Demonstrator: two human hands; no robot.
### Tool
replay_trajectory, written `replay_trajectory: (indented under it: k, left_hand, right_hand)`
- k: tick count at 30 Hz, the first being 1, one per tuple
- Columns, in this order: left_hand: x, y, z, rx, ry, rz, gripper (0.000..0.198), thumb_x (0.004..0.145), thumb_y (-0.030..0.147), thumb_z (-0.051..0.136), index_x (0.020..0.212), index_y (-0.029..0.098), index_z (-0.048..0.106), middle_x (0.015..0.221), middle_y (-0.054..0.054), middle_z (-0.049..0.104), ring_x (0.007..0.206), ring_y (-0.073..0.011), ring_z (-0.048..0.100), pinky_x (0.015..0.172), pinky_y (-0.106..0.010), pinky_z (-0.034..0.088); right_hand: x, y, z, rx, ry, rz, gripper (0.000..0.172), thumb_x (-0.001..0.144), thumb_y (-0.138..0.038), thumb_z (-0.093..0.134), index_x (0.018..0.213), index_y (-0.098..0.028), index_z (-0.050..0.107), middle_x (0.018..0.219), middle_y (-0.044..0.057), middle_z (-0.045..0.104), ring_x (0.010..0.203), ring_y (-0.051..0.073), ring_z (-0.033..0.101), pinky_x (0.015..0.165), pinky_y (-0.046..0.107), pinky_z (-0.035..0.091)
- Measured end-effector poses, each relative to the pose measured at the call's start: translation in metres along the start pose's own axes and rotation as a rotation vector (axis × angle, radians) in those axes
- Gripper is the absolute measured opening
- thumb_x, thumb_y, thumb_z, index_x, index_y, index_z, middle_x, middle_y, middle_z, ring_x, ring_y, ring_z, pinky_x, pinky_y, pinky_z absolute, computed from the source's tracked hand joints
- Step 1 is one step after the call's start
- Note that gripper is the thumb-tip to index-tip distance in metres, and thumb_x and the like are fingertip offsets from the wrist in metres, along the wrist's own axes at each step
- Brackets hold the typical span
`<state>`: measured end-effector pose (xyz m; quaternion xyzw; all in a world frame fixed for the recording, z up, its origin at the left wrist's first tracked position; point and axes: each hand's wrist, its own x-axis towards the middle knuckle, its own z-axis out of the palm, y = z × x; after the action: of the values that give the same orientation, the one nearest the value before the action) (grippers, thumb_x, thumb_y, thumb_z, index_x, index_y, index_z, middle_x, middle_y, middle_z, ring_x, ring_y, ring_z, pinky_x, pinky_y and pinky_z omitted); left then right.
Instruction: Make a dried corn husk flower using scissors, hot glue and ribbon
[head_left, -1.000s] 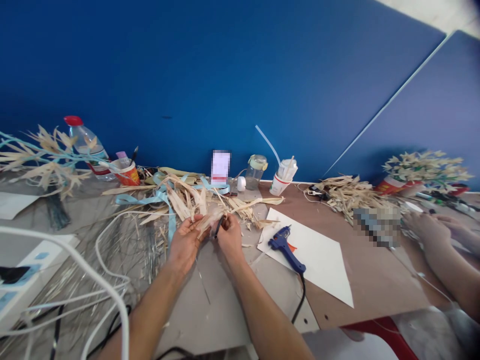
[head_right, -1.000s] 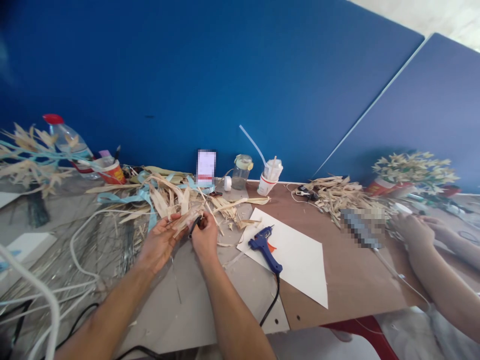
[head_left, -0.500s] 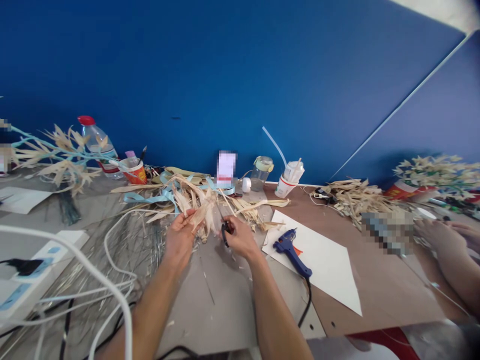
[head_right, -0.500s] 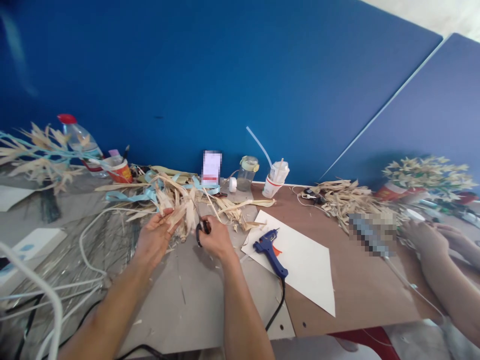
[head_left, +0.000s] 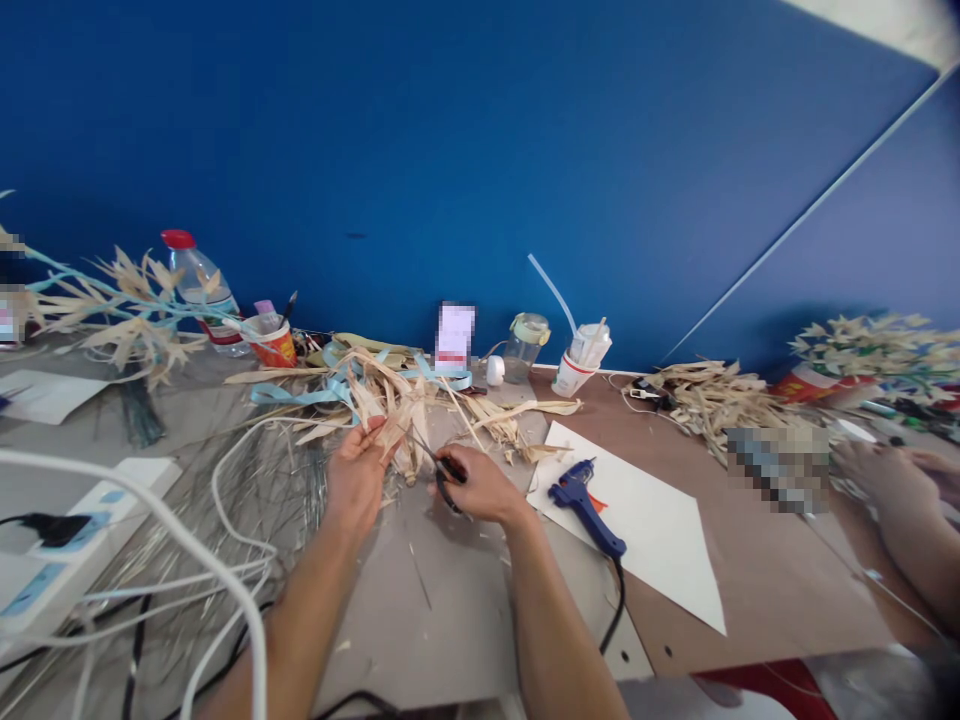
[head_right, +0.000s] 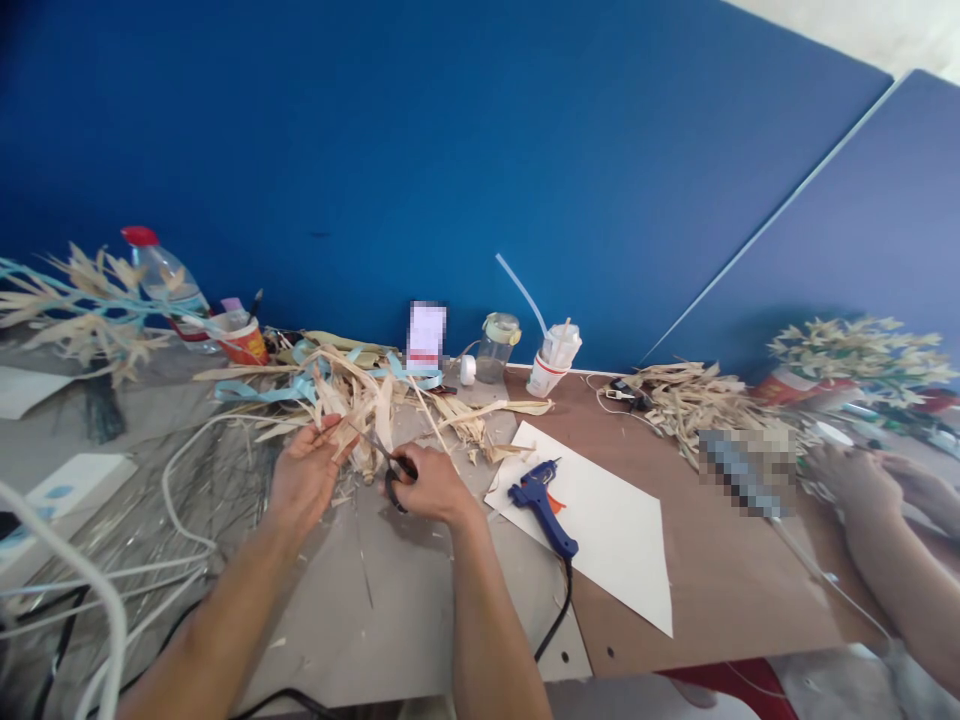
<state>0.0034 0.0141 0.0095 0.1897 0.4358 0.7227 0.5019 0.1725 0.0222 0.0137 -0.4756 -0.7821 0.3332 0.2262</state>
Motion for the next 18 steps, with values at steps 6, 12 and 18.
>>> replay_trajectory:
  k: [6, 12, 18]
  left_hand:
    - [-0.0041, 0.0023, 0.0035, 0.013, -0.023, -0.026, 0.024, 0.058, 0.006, 0.070, 0.079, 0.017, 0.064, 0.082, -0.003, 0.071, 0.082, -0.0150, 0.067, 0.083, -0.030, 0.053]
    - [-0.0058, -0.0004, 0.0033, -0.019, -0.086, -0.047, 0.027, 0.056, 0.009, 0.072, 0.081, 0.017, 0.063, 0.080, -0.003, 0.072, 0.079, -0.0148, 0.067, 0.081, -0.030, 0.053]
    - [-0.0088, 0.0021, 0.0044, -0.058, -0.113, -0.076, 0.027, 0.056, 0.008, 0.074, 0.079, 0.017, 0.063, 0.081, -0.002, 0.072, 0.079, -0.0138, 0.068, 0.082, -0.029, 0.054]
  right_hand:
    - [0.0003, -0.0093, 0.0035, -0.113, 0.093, -0.048, 0.033, 0.070, -0.022, 0.069, 0.102, -0.019, 0.065, 0.068, -0.001, 0.061, 0.074, 0.018, 0.055, 0.071, 0.028, 0.040]
    - [0.0008, -0.0078, 0.0042, -0.118, 0.102, -0.065, 0.033, 0.071, -0.021, 0.069, 0.104, -0.019, 0.065, 0.072, 0.000, 0.064, 0.075, 0.018, 0.056, 0.071, 0.027, 0.040]
    - [0.0015, -0.0076, 0.0045, -0.123, 0.115, -0.093, 0.030, 0.073, -0.021, 0.067, 0.103, -0.020, 0.065, 0.075, 0.001, 0.065, 0.074, 0.018, 0.056, 0.071, 0.026, 0.040]
